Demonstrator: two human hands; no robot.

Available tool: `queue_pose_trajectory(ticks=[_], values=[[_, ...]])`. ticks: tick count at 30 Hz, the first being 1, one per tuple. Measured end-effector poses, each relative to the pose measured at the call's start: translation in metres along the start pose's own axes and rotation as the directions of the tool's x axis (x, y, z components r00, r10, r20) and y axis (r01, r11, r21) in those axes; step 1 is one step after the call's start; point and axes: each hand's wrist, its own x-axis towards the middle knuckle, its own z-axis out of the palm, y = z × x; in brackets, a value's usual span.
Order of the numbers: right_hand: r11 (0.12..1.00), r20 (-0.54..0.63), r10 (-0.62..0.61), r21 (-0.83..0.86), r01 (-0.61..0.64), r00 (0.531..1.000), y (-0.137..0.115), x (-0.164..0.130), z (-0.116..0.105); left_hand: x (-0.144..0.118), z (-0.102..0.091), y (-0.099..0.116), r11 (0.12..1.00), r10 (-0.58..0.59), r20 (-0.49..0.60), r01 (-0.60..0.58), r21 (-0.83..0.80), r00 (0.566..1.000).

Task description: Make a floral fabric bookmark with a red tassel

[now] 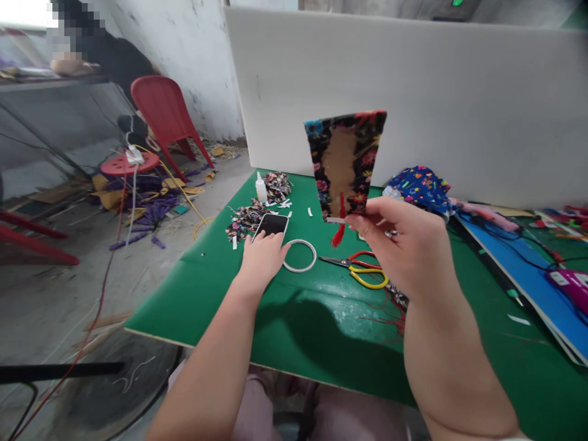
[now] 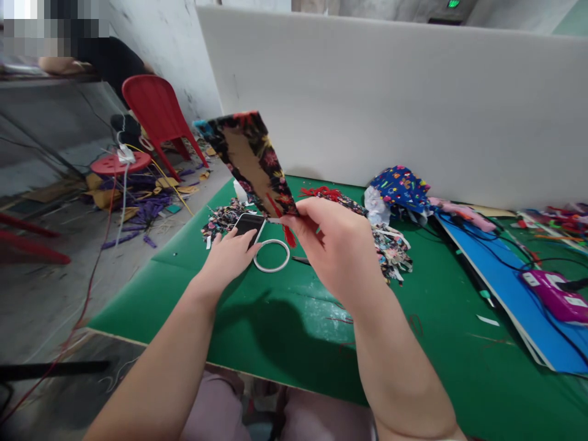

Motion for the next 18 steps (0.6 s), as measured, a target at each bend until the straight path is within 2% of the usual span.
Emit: queue_pose_trajectory(ticks=[10,18], values=[[1.0,-0.006,0.001,-0.03,-0.001,1.0,0.0,-0.002,-0.003,0.0,-0.001,0.003,1.0,-0.007,-0.037,0.006,-0.022,0.999],[1.0,-0.034,0.001,-0.028,-0.002,0.999,0.002,-0.003,-0.004,0.002,-0.006,-0.018,0.994,-0.105,-0.059,0.102,-0.051,0.993]])
